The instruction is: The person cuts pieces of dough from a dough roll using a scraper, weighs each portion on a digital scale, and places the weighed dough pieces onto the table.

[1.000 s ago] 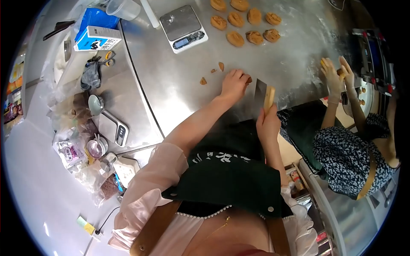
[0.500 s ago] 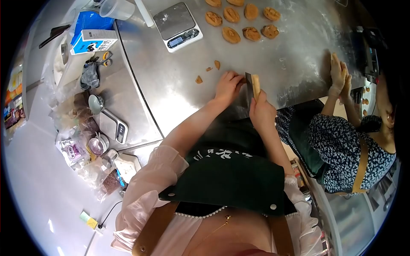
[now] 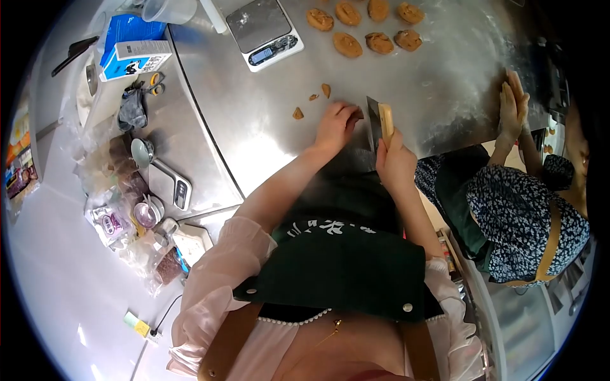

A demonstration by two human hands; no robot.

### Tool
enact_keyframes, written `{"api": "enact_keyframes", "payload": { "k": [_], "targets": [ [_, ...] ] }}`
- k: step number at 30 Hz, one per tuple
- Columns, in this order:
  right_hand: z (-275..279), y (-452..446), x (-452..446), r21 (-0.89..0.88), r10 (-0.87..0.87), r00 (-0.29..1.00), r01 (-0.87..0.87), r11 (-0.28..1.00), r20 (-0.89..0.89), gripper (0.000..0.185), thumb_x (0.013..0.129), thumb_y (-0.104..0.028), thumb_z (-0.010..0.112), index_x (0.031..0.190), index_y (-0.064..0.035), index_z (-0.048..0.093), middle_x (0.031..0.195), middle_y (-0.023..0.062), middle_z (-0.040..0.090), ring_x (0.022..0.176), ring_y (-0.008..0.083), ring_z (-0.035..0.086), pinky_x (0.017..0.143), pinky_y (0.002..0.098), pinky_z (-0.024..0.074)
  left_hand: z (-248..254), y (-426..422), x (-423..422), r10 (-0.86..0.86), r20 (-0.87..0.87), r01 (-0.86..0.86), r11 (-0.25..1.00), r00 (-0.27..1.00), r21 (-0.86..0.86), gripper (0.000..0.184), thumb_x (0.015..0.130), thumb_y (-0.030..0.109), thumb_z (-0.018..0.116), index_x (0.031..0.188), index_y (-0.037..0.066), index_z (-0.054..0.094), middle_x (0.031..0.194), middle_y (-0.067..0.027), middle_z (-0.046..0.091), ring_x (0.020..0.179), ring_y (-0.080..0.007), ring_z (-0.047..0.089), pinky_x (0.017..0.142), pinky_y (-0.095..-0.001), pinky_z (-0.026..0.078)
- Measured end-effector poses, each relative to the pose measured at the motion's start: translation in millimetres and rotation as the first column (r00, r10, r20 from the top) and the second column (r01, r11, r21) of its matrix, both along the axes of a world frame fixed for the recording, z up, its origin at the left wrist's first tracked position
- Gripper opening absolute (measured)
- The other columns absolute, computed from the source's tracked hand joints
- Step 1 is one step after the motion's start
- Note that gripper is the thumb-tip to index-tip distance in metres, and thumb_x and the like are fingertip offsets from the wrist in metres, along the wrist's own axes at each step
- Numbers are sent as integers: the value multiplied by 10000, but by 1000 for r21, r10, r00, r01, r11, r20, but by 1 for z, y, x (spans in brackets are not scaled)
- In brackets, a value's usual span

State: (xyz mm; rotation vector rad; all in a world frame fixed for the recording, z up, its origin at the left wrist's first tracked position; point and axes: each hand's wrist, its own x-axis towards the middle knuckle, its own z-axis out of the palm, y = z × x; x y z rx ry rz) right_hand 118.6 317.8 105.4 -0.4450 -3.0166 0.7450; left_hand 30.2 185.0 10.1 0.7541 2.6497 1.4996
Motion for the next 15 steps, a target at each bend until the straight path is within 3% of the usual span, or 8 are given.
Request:
{"api": "enact_keyframes", "payload": {
  "k": [8,11,15],
  "targets": [
    [0,-15,5,-31,55,996,-53,998,71,356,861,-163,584,1140,-9,428,668,187,616,551,386,601,500,461,484,6,-6,3,-19,-22,18,1000,1000,-15,219,685,17,711,890,59,644,873,-72,587,852,-294,567,719,-375,489],
    [-2,-24,-10,73,57,988,-68,995,141,287,843,-157,599,1042,-10,453,642,138,618,546,322,625,499,414,502,1,-8,2,-18,-34,18,1000,999,-11,204,684,17,709,874,55,645,872,-73,587,856,-296,566,723,-377,490],
    [-13,-26,-11,96,60,994,-69,993,89,305,842,-168,603,1058,-10,456,624,139,615,528,320,622,492,416,503,-2,-9,4,-25,-48,24,999,999,-37,222,683,12,713,891,70,660,899,-76,599,856,-292,584,718,-370,504]
  ]
}}
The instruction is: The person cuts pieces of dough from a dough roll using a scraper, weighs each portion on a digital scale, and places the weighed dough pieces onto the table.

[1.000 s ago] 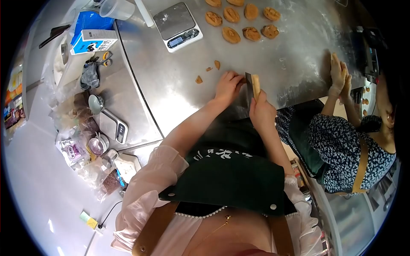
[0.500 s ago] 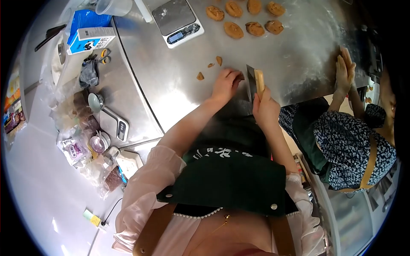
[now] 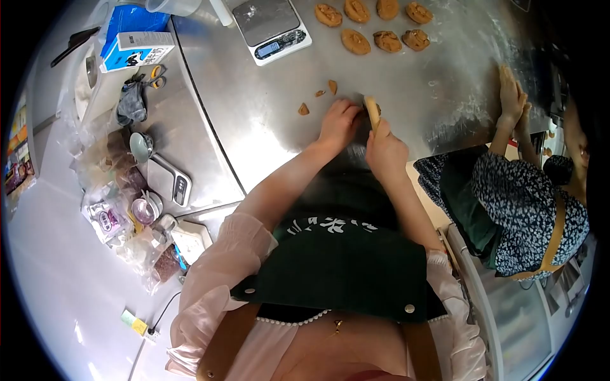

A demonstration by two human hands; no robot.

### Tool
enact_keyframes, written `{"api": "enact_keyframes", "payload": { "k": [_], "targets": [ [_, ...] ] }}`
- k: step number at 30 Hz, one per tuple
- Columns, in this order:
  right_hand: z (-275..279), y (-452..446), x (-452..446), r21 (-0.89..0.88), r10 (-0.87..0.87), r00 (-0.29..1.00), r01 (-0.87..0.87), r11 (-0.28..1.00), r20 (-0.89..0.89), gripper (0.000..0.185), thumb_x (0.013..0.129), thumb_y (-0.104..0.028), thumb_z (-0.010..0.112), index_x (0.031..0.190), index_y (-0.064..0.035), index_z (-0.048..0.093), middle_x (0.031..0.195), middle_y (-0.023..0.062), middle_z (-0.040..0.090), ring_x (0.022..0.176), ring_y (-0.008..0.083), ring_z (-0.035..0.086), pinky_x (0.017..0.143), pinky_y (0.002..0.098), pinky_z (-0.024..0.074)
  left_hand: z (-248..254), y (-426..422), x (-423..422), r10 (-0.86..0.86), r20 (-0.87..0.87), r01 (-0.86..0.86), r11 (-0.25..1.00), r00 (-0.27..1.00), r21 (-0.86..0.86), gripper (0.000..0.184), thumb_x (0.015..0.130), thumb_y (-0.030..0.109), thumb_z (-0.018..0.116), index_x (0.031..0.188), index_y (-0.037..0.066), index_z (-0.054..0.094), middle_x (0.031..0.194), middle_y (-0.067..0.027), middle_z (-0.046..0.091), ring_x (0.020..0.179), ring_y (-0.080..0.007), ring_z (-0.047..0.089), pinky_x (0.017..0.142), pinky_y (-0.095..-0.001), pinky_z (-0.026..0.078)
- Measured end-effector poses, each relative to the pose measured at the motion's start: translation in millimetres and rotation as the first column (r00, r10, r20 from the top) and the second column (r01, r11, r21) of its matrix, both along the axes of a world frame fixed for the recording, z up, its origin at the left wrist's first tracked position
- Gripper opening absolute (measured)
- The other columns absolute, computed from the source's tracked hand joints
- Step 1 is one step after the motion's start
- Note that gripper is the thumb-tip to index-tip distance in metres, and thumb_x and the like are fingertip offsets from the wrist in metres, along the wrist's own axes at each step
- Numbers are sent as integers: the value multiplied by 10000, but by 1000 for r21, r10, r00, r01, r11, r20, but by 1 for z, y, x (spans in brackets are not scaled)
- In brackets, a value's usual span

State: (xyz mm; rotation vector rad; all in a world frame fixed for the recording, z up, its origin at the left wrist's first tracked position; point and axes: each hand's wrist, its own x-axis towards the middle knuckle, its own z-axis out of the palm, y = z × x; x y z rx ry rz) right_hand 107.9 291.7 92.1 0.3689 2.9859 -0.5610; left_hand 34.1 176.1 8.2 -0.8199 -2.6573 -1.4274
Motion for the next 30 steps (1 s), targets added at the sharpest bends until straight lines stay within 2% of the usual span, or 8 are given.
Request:
{"api": "enact_keyframes", "payload": {
  "k": [5,11,14,17,23,26,29,30],
  "targets": [
    [10,4,-3,-92,-53,993,43,995,-101,320,845,-159,594,1088,-1,457,631,157,616,535,339,621,498,429,503,-5,-13,2,26,50,-27,999,998,17,196,708,4,692,894,53,657,905,-77,604,876,-289,580,735,-367,501],
    [13,-6,3,-164,-15,997,2,986,-78,322,873,-173,573,1114,-2,444,620,192,605,535,394,594,499,466,476,5,-16,4,76,139,-83,996,987,45,191,715,-7,683,895,48,657,904,-85,607,850,-294,586,700,-369,507],
    [7,-11,0,-97,-1,1000,1,995,-4,317,849,-159,587,1076,9,443,639,158,618,549,348,623,499,429,502,2,-20,3,51,138,-59,997,989,56,187,711,-10,680,887,47,651,899,-87,606,838,-302,585,705,-378,504],
    [-7,-15,-10,-109,-18,997,26,994,79,314,875,-170,551,1097,16,429,624,194,604,552,400,598,510,475,481,-6,-23,-2,24,97,-27,999,995,25,179,706,-10,677,873,47,646,895,-88,605,841,-306,581,714,-388,501],
    [-6,-14,-24,-155,-22,1000,22,988,3,297,878,-185,556,1060,10,425,638,208,602,565,413,596,514,486,475,2,-25,-4,17,89,-13,999,996,-46,185,710,-30,657,876,51,663,884,-90,609,832,-310,597,689,-382,507],
    [-3,-10,-18,-186,-109,993,100,977,-39,345,869,-183,579,1102,23,432,621,194,604,555,401,603,506,478,480,0,-43,-2,-16,123,18,1000,992,-17,210,717,-48,633,895,58,669,905,-92,616,862,-305,596,712,-374,504],
    [8,2,-15,-202,-189,975,163,966,-115,345,881,-185,570,1122,22,435,626,212,598,561,420,594,508,494,466,1,-65,-5,-53,58,56,998,997,-42,233,732,-57,607,920,65,674,930,-95,624,884,-301,593,740,-372,499],
    [12,8,-13,-198,-216,967,188,962,-134,339,884,-186,569,1117,22,437,627,215,597,561,425,591,506,494,463,3,-69,-9,2,28,-1,999,1000,-49,233,739,-54,604,926,64,675,937,-97,625,892,-300,592,746,-372,498]
  ]
}}
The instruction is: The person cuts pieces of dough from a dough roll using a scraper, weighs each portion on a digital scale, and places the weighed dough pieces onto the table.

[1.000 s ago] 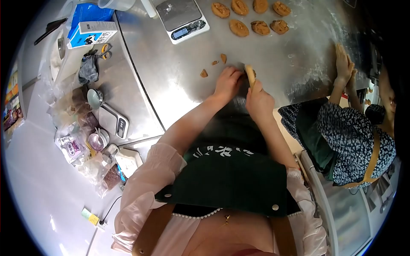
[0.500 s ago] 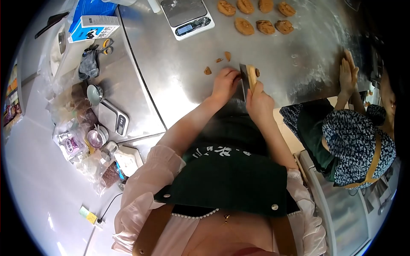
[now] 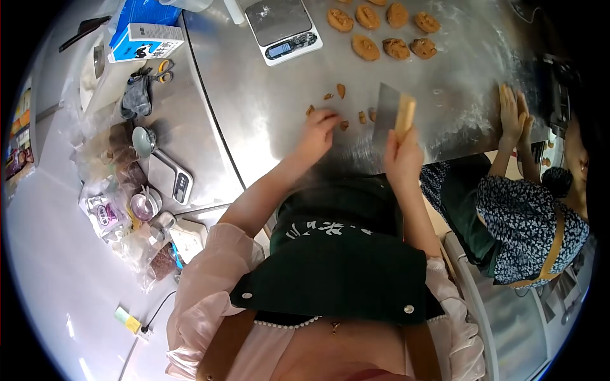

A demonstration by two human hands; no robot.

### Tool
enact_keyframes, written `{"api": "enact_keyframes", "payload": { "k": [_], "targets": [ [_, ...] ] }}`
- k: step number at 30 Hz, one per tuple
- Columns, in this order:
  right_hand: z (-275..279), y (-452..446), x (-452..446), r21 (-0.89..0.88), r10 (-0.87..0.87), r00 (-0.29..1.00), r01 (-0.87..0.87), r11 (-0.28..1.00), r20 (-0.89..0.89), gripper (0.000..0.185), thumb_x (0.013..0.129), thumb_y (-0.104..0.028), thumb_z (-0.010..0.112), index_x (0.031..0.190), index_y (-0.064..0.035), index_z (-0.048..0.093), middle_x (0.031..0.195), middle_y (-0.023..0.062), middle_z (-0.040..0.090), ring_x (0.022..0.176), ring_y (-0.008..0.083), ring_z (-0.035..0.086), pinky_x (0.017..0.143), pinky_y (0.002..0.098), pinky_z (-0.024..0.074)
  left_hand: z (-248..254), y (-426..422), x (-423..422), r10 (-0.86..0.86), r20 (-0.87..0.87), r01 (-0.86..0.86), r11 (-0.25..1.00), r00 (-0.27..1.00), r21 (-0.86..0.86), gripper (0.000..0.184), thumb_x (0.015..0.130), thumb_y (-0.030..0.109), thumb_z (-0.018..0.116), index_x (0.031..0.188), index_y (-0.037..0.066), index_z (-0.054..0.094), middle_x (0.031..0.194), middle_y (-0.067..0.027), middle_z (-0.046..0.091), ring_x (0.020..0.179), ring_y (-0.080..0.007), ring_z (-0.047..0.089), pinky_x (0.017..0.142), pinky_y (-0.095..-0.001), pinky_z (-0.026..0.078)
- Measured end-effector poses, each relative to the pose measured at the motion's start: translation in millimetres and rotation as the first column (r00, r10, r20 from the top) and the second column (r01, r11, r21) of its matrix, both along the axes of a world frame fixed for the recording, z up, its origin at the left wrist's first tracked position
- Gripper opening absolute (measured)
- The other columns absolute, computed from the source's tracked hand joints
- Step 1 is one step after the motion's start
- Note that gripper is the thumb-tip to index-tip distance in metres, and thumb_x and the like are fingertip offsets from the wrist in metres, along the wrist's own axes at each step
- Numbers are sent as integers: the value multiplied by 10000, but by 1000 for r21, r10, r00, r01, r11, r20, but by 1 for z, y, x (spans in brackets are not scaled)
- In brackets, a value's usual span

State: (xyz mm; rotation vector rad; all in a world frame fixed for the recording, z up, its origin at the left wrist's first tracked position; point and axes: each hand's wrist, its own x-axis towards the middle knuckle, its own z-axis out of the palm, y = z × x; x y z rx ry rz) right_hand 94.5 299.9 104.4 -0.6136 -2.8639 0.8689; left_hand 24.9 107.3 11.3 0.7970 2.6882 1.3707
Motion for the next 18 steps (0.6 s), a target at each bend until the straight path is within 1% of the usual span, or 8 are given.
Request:
{"api": "enact_keyframes", "payload": {
  "k": [2,5,8,9,11,12,15,18],
  "targets": [
    [7,13,5,16,-60,997,61,998,-40,327,891,-187,567,1107,23,441,629,220,593,562,433,585,503,494,458,7,-1,-21,107,-63,-108,994,992,-9,232,753,-48,598,939,64,679,953,-101,627,907,-299,590,759,-371,495],
    [8,27,11,40,-76,994,79,996,-85,326,897,-191,569,1098,28,437,635,220,593,565,435,585,498,485,457,9,-2,-58,156,-53,-159,986,986,-45,205,770,-29,599,937,56,680,928,-103,632,919,-300,589,772,-365,495],
    [2,32,16,41,-91,992,95,995,-87,311,901,-194,566,1084,24,441,664,230,597,567,440,583,500,479,461,5,-9,-89,142,-29,-144,985,989,-99,168,791,-1,612,933,48,686,896,-105,638,865,-282,611,747,-339,501],
    [1,32,18,41,-95,992,99,994,-88,306,901,-194,566,1081,22,444,670,233,599,567,442,582,501,480,462,4,-12,-96,152,30,-149,985,988,-83,158,795,5,617,931,45,687,885,-104,640,839,-274,617,734,-331,502],
    [4,31,21,53,-119,992,121,991,-37,307,899,-191,567,1086,20,447,684,237,604,577,444,585,509,479,466,2,-15,-106,169,149,-163,985,974,-52,141,803,18,626,928,41,689,864,-101,644,787,-259,629,708,-315,504],
    [5,30,24,58,-131,991,131,990,-11,307,898,-190,568,1089,19,449,692,239,606,582,445,586,513,479,468,2,-15,-109,180,198,-184,983,964,2,107,788,29,633,868,65,693,833,-103,635,753,-285,608,679,-358,496],
    [-7,31,29,9,-113,993,113,994,15,325,895,-186,570,1113,21,445,698,240,609,597,447,590,523,481,472,2,-16,-113,109,229,-99,994,967,-55,105,797,45,622,872,69,692,822,-90,633,797,-282,607,695,-359,494],
    [-9,26,21,-10,-87,996,87,996,25,344,892,-177,571,1138,24,440,696,241,608,604,449,592,531,486,474,2,-4,-114,-72,241,105,986,968,-129,171,801,18,612,948,60,689,903,-86,644,838,-250,623,731,-327,504]
  ]
}}
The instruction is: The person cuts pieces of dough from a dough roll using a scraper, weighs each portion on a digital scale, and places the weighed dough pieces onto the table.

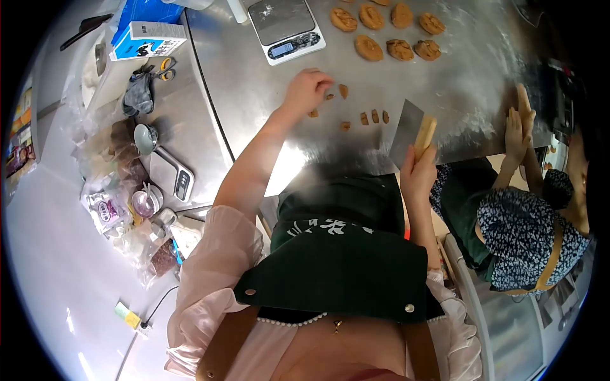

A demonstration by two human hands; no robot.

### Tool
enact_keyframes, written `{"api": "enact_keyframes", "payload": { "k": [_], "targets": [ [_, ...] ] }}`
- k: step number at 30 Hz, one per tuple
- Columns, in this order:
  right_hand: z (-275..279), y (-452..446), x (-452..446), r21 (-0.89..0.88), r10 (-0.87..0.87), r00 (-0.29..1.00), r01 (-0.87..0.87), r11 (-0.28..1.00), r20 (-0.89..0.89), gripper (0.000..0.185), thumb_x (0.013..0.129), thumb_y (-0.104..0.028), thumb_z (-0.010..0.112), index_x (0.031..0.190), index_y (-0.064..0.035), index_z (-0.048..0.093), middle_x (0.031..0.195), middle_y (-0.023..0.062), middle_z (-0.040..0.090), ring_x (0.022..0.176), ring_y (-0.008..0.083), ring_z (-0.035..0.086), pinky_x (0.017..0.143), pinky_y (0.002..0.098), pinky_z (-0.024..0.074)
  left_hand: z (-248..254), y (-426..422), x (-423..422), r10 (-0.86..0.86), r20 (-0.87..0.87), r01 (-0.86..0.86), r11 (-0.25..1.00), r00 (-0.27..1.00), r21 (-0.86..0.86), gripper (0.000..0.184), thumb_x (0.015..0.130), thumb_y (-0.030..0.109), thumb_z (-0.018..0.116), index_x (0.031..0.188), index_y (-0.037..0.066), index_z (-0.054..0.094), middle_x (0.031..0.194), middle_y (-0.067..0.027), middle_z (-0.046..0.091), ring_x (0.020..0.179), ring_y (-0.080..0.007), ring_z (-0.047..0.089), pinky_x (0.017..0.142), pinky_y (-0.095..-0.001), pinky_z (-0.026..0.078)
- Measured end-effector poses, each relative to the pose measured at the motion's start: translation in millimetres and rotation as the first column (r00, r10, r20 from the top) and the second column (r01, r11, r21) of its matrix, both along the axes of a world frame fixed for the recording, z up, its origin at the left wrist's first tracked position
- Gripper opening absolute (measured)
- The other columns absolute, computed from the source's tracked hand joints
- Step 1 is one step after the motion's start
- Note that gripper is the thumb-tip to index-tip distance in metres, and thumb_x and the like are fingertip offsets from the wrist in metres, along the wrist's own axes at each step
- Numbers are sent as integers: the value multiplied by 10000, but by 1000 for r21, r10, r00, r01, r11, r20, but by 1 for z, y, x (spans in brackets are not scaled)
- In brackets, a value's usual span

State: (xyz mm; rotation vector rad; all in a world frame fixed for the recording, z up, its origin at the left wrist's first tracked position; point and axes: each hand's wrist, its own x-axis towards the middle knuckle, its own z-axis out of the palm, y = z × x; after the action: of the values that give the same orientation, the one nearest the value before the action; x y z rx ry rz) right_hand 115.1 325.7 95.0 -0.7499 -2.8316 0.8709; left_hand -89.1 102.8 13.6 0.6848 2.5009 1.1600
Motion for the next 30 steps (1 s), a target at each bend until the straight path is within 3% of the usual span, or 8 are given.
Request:
{"api": "enact_keyframes", "payload": {
  "k": [3,9,12,15,18,21,28,30],
  "targets": [
    [3,-4,-7,-9,53,998,-54,999,-39,353,888,-165,573,1151,28,437,682,238,604,596,448,590,533,486,475,0,17,2,-100,-56,97,993,993,-68,187,783,21,612,956,60,673,914,-75,634,916,-263,594,762,-351,495],
    [8,-11,-16,-28,80,994,-82,996,-68,363,876,-144,582,1154,35,434,663,235,599,590,446,590,531,479,475,6,30,-2,-224,-97,203,960,970,-193,126,767,48,604,880,69,655,926,-67,630,918,-280,593,768,-392,496],
    [4,-11,-16,-35,96,993,-98,995,-67,363,875,-144,582,1153,37,434,663,237,599,585,445,588,531,479,474,9,34,-4,-88,132,97,993,987,-67,125,789,24,619,911,43,637,853,-107,628,816,-264,621,743,-326,515],
    [9,-12,-17,-43,94,993,-97,994,-64,353,878,-147,580,1145,36,438,669,239,600,588,446,587,537,479,474,8,36,-2,221,346,-261,963,912,72,123,805,28,624,927,30,642,818,-128,641,747,-263,634,700,-315,516],
    [8,-10,-19,-59,82,996,-84,995,-47,352,882,-155,579,1143,34,438,674,241,601,598,446,590,541,478,475,-9,31,-1,251,264,-286,953,931,101,122,811,26,629,931,25,657,807,-127,654,749,-256,640,674,-307,512],
    [6,-5,-19,-43,87,995,-89,995,-51,354,887,-170,579,1142,28,436,689,244,605,607,445,593,544,480,475,-10,14,-1,246,-112,-235,967,963,99,117,816,21,630,924,33,673,814,-122,646,724,-248,635,652,-303,505],
    [-14,31,3,132,28,998,-34,991,47,345,902,-200,566,1137,16,436,715,251,611,629,442,603,533,477,481,10,-35,45,280,-9,-279,960,960,18,104,806,18,646,907,36,665,849,-103,604,708,-239,618,640,-297,495],
    [-15,35,3,108,2,998,-9,994,70,350,901,-204,567,1138,18,435,721,251,614,631,442,603,536,478,484,10,-36,61,343,11,-343,939,939,34,115,815,16,636,926,36,657,872,-102,590,697,-228,609,634,-292,492]
  ]
}}
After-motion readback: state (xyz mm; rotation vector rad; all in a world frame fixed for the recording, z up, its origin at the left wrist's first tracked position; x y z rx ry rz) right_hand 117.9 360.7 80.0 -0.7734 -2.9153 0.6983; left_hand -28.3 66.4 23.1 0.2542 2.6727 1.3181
